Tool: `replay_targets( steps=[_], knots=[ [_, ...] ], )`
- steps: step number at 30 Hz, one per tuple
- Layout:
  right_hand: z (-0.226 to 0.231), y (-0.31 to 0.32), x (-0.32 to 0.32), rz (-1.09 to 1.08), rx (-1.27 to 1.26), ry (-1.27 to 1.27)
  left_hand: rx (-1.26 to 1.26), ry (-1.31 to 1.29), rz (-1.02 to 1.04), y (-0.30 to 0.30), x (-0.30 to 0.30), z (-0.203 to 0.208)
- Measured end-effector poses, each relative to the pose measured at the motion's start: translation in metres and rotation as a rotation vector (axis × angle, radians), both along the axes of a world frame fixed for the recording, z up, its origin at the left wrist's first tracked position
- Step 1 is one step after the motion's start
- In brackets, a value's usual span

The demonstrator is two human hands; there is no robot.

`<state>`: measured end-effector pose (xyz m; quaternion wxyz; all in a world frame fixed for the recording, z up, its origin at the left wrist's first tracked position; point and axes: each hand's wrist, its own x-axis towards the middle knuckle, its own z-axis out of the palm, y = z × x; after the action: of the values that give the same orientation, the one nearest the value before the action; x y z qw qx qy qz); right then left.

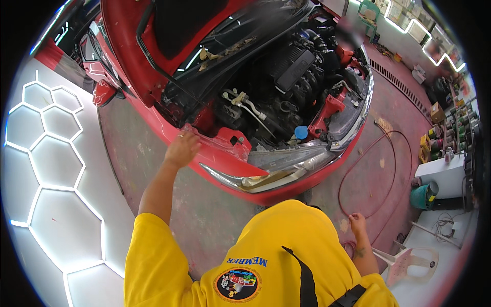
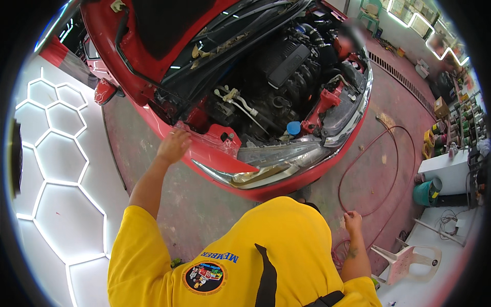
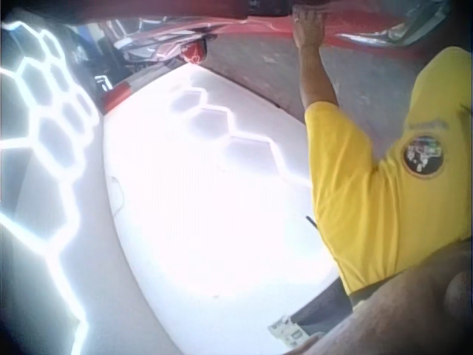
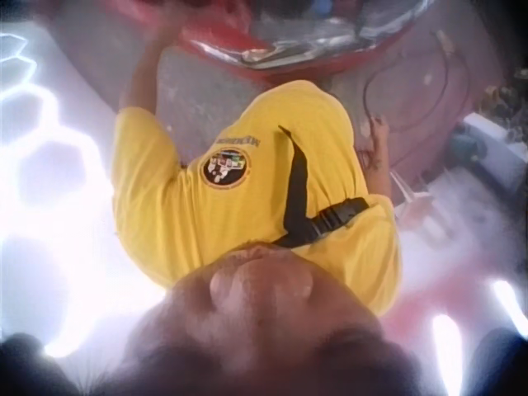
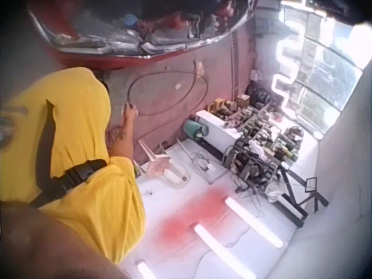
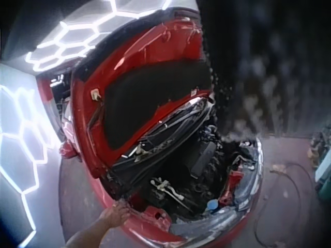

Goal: The person kneels by the front of a red car and uses masking tape to secure newspaper over the wheel arch and bumper area. They then stand, open the car's hood, and inspect the engine bay before closing the hood and walking to a nearby table.

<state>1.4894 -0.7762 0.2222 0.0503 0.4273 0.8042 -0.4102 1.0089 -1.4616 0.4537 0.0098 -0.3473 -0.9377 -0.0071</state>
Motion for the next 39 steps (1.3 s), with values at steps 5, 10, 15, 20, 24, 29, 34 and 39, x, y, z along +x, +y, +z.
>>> replay_targets(
  steps=[5,10,15,20,24,29,34,39],
  knots=[
    [-0.002,-0.002,0.016,-0.060,-0.058,-0.112,-0.165,0.110,0.137,-0.005,-0.010,-0.001],
    [-0.019,-0.024,0.053,-0.171,-0.208,-0.203,-0.133,0.031,0.048,0.087,0.056,-0.015],
    [-0.071,-0.012,0.081,-0.153,-0.253,-0.187,0.262,-0.076,-0.274,0.178,0.129,-0.075],
    [-0.044,-0.054,0.054,-0.166,-0.346,-0.186,0.557,-0.114,-0.317,0.222,0.164,-0.058],
    [-0.040,-0.042,0.037,-0.202,-0.399,-0.238,0.307,-0.105,-0.033,0.191,0.141,-0.075],
    [-0.028,-0.052,0.017,-0.205,-0.356,-0.126,0.151,0.071,0.059,0.081,0.103,-0.027],
    [-0.079,-0.035,0.055,-0.222,-0.349,-0.096,0.762,0.800,0.427,0.030,0.015,0.191],
    [-0.043,-0.065,0.029,0.063,-0.286,-0.380,0.695,0.971,0.011,0.080,-0.025,0.407]
  ],
)
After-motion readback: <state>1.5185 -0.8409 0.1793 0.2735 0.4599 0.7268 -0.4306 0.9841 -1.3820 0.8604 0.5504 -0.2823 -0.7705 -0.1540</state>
